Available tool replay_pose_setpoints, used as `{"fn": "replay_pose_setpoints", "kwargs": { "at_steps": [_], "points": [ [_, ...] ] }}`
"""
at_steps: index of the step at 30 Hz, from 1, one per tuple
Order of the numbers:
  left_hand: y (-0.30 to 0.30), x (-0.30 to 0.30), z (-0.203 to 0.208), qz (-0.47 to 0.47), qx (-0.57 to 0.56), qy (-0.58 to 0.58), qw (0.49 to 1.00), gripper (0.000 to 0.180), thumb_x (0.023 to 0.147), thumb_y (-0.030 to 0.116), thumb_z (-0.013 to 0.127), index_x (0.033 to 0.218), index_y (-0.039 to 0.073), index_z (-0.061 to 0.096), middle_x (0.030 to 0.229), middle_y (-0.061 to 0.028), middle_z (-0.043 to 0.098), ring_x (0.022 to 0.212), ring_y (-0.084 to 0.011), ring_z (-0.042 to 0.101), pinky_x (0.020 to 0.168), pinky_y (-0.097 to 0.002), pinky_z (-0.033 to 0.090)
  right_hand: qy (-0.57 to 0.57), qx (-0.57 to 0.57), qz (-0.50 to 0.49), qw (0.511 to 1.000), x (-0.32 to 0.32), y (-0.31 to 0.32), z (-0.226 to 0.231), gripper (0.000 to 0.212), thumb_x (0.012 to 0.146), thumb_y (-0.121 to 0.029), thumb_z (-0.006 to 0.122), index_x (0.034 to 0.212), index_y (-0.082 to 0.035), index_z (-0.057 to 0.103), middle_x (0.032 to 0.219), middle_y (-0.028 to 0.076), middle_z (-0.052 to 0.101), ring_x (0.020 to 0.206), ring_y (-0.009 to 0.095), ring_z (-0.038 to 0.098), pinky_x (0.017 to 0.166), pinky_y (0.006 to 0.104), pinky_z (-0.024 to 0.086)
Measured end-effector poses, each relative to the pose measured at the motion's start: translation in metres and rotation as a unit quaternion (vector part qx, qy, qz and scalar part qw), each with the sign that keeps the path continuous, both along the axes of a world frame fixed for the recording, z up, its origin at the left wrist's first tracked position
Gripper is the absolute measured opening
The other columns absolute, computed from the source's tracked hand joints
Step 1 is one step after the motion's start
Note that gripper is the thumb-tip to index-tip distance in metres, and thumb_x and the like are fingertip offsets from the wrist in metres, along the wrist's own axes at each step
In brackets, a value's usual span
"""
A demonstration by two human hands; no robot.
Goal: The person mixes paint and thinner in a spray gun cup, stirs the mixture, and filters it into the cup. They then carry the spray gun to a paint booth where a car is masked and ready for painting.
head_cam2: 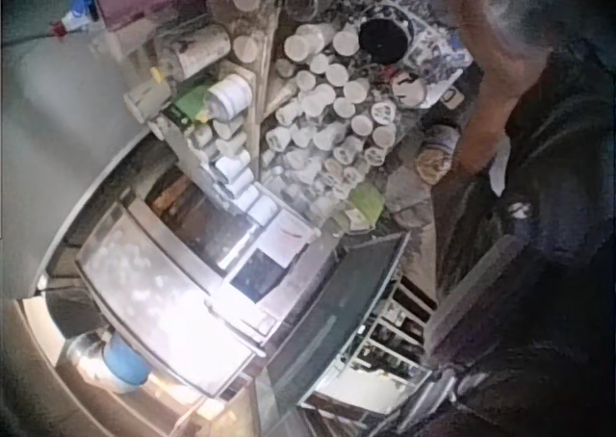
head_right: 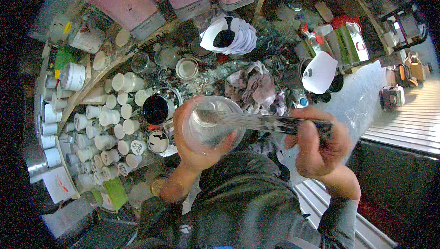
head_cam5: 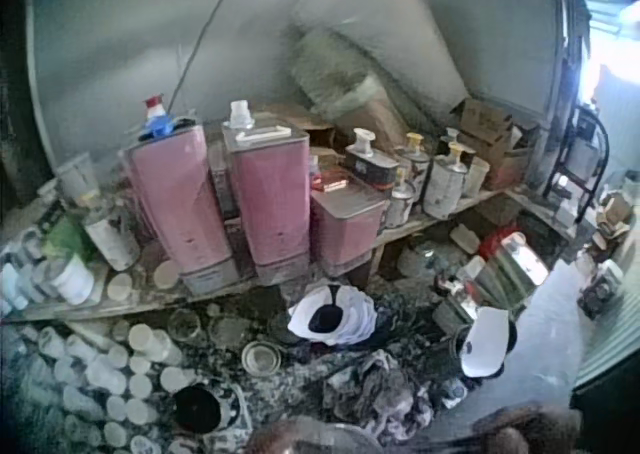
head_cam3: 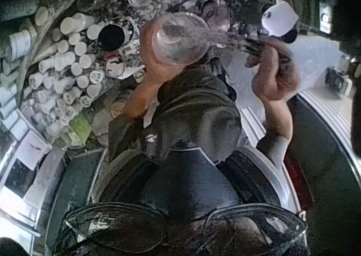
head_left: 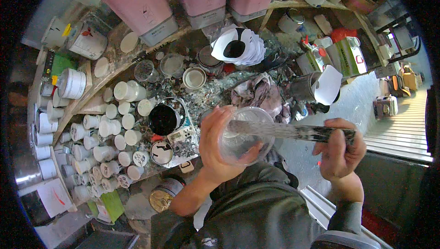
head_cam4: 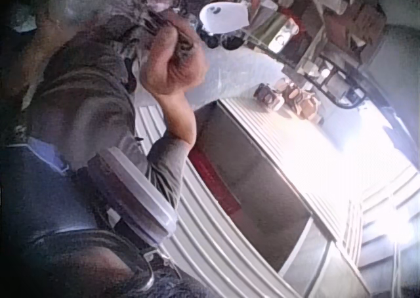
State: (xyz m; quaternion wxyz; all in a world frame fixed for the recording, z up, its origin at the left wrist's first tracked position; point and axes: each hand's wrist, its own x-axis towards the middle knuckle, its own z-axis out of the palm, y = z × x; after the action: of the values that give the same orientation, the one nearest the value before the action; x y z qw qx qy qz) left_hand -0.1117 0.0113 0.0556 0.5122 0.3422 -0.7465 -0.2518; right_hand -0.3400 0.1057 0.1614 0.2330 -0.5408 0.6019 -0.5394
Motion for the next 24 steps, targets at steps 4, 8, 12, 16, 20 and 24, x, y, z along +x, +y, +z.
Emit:
{"fn": "replay_pose_setpoints", "kwargs": {
  "at_steps": [4, 8, 12, 16, 20, 24],
  "points": [
    [-0.010, 0.018, -0.005, -0.008, 0.020, 0.014, 1.000, 0.095, 0.065, 0.027, 0.098, 0.142, -0.002, 0.050, 0.134, -0.0194, 0.061, 0.120, -0.0342, 0.060, 0.105, -0.0462, 0.049, 0.052, -0.025, -0.022, 0.998, 0.011, 0.009, 0.022, 0.025, 0.110, -0.016, 0.048, 0.120, 0.006, 0.050, 0.103, 0.022, 0.068, 0.057, 0.016, 0.067, 0.050, 0.0283, 0.053],
    [-0.017, 0.029, -0.006, -0.020, 0.009, -0.007, 1.000, 0.092, 0.065, 0.026, 0.098, 0.140, -0.002, 0.052, 0.135, -0.0202, 0.060, 0.121, -0.0346, 0.060, 0.105, -0.0464, 0.049, 0.049, -0.042, -0.079, 0.995, 0.027, 0.015, 0.035, 0.036, 0.111, -0.030, 0.048, 0.118, 0.005, 0.053, 0.092, 0.019, 0.065, 0.054, 0.017, 0.059, 0.046, 0.0292, 0.049],
    [-0.017, 0.039, -0.007, -0.027, 0.017, 0.035, 0.999, 0.089, 0.068, 0.023, 0.096, 0.141, -0.003, 0.052, 0.135, -0.0211, 0.060, 0.122, -0.0380, 0.060, 0.106, -0.0489, 0.048, 0.013, -0.095, -0.113, 0.989, 0.039, 0.018, 0.039, 0.040, 0.109, -0.036, 0.054, 0.116, 0.004, 0.055, 0.089, 0.017, 0.064, 0.056, 0.019, 0.057, 0.047, 0.0293, 0.047],
    [-0.013, 0.050, -0.009, -0.027, 0.033, 0.037, 0.998, 0.088, 0.071, 0.021, 0.094, 0.143, -0.003, 0.050, 0.136, -0.0229, 0.062, 0.123, -0.0435, 0.060, 0.109, -0.0536, 0.047, 0.056, -0.136, -0.129, 0.981, 0.046, 0.016, 0.037, 0.033, 0.109, -0.030, 0.054, 0.115, 0.002, 0.055, 0.095, 0.018, 0.064, 0.057, 0.021, 0.058, 0.054, 0.0353, 0.052],
    [-0.013, 0.057, -0.010, -0.009, 0.004, 0.019, 1.000, 0.093, 0.064, 0.025, 0.098, 0.141, -0.002, 0.052, 0.135, -0.0198, 0.060, 0.122, -0.0358, 0.060, 0.106, -0.0477, 0.048, 0.141, -0.167, -0.010, 0.976, 0.053, 0.002, 0.030, 0.021, 0.104, -0.018, 0.059, 0.114, 0.000, 0.057, 0.085, 0.013, 0.065, 0.057, 0.022, 0.061, 0.057, 0.0386, 0.054],
    [-0.011, 0.062, -0.008, -0.003, 0.004, 0.028, 1.000, 0.090, 0.067, 0.025, 0.097, 0.141, -0.002, 0.053, 0.134, -0.0213, 0.061, 0.121, -0.0388, 0.060, 0.107, -0.0502, 0.048, 0.331, -0.110, 0.139, 0.927, 0.065, -0.027, 0.020, 0.027, 0.085, -0.003, 0.076, 0.111, -0.001, 0.068, 0.066, 0.003, 0.061, 0.052, 0.021, 0.060, 0.051, 0.0363, 0.049]
  ]
}}
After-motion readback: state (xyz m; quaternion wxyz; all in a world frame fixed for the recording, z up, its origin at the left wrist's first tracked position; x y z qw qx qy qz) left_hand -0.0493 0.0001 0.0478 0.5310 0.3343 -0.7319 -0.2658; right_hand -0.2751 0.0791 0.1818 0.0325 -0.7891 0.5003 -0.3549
